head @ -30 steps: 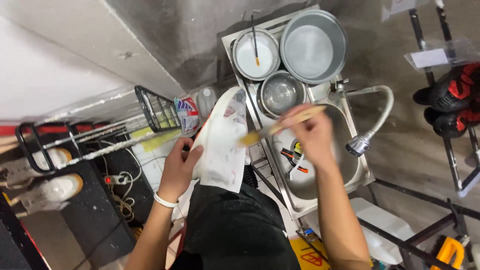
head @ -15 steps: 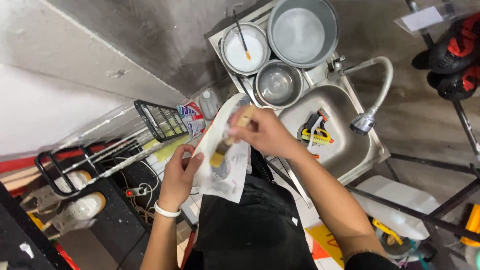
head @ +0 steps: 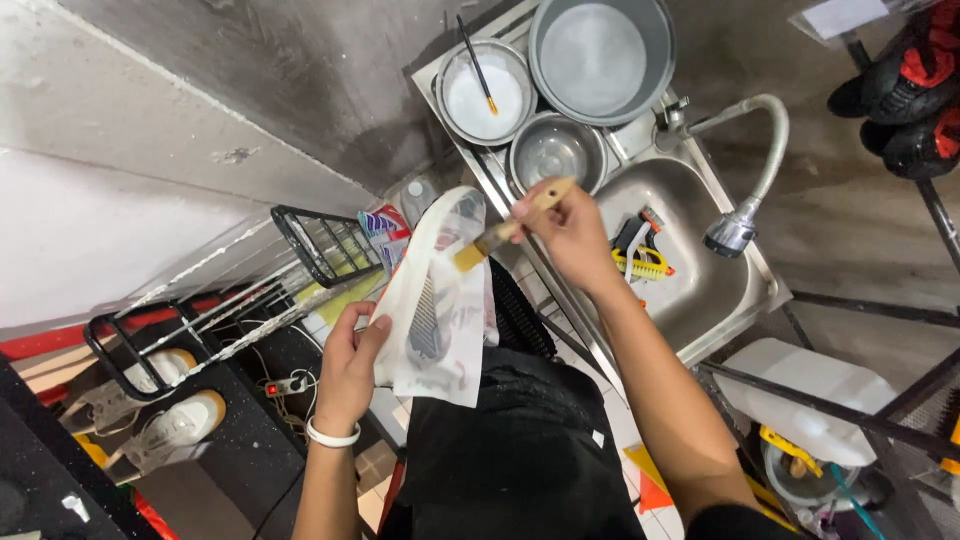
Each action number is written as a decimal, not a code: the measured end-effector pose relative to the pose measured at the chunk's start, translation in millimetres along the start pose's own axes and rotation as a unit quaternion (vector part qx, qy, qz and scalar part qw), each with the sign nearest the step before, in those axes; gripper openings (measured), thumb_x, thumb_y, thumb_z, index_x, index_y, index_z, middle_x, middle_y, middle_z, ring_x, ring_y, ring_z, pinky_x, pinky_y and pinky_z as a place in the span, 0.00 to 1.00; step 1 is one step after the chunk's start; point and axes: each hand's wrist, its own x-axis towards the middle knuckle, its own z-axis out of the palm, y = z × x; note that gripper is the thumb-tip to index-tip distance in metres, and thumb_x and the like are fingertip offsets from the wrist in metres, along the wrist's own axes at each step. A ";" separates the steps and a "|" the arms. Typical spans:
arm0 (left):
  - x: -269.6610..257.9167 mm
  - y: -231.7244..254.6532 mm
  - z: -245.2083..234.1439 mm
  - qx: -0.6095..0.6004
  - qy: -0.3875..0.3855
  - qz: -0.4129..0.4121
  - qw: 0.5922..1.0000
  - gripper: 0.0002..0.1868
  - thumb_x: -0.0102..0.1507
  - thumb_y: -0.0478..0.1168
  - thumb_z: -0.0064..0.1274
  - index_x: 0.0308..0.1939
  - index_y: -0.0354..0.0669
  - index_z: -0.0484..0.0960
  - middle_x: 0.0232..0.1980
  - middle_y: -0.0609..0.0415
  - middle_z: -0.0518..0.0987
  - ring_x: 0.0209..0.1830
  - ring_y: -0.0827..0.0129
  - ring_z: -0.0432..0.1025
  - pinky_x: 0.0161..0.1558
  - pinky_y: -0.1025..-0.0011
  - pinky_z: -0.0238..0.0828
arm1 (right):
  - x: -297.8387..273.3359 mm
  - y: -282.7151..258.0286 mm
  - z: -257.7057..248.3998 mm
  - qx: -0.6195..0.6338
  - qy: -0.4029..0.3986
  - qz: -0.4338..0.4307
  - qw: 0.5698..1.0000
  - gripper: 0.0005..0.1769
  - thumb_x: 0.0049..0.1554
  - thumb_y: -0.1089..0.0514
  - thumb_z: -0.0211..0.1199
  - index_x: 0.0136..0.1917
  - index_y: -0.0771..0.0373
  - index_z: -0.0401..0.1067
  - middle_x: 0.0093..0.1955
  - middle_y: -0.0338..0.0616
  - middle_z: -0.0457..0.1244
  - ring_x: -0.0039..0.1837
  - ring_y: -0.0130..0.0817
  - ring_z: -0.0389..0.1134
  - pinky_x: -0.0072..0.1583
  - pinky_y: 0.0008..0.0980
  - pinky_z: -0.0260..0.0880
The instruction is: The person cleans a white and orange sneaker at a sink using a white cloth and a brush. They repeatedly wipe and scrub the shoe, rinse the brush, and continue cleaning different parts of the shoe throughout the clip.
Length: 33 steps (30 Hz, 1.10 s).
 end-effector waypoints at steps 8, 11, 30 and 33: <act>-7.5 14.8 0.9 0.105 0.059 -0.002 0.993 0.15 0.56 0.50 0.40 0.36 0.43 0.70 0.21 0.61 0.58 0.20 0.74 0.51 0.28 0.74 0.47 | 4.5 -8.2 -2.5 -0.096 0.020 0.130 0.987 0.02 0.55 0.66 0.50 0.42 0.63 0.64 0.36 0.41 0.63 0.37 0.25 0.66 0.42 0.17 0.71; -5.7 6.4 -2.3 0.070 0.069 0.017 0.995 0.14 0.57 0.48 0.41 0.36 0.42 0.70 0.24 0.58 0.65 0.22 0.73 0.55 0.29 0.74 0.50 | 11.0 -11.1 -21.4 -0.025 0.132 0.044 0.990 0.03 0.55 0.67 0.48 0.41 0.64 0.62 0.37 0.45 0.62 0.39 0.31 0.67 0.44 0.25 0.72; -0.4 17.1 12.4 0.022 0.063 -0.021 0.998 0.17 0.56 0.49 0.40 0.41 0.40 0.68 0.36 0.50 0.73 0.33 0.66 0.68 0.35 0.71 0.60 | -8.0 -26.6 -31.8 0.002 0.086 0.086 0.993 0.02 0.54 0.63 0.52 0.40 0.64 0.63 0.37 0.45 0.63 0.40 0.31 0.68 0.46 0.24 0.72; -0.7 19.9 15.4 0.024 0.049 0.029 0.998 0.16 0.56 0.48 0.41 0.39 0.39 0.71 0.36 0.54 0.74 0.34 0.70 0.67 0.36 0.73 0.59 | -3.6 -18.6 -28.3 -0.017 -0.063 0.102 0.993 0.04 0.54 0.60 0.52 0.41 0.63 0.64 0.38 0.45 0.65 0.39 0.30 0.69 0.44 0.21 0.73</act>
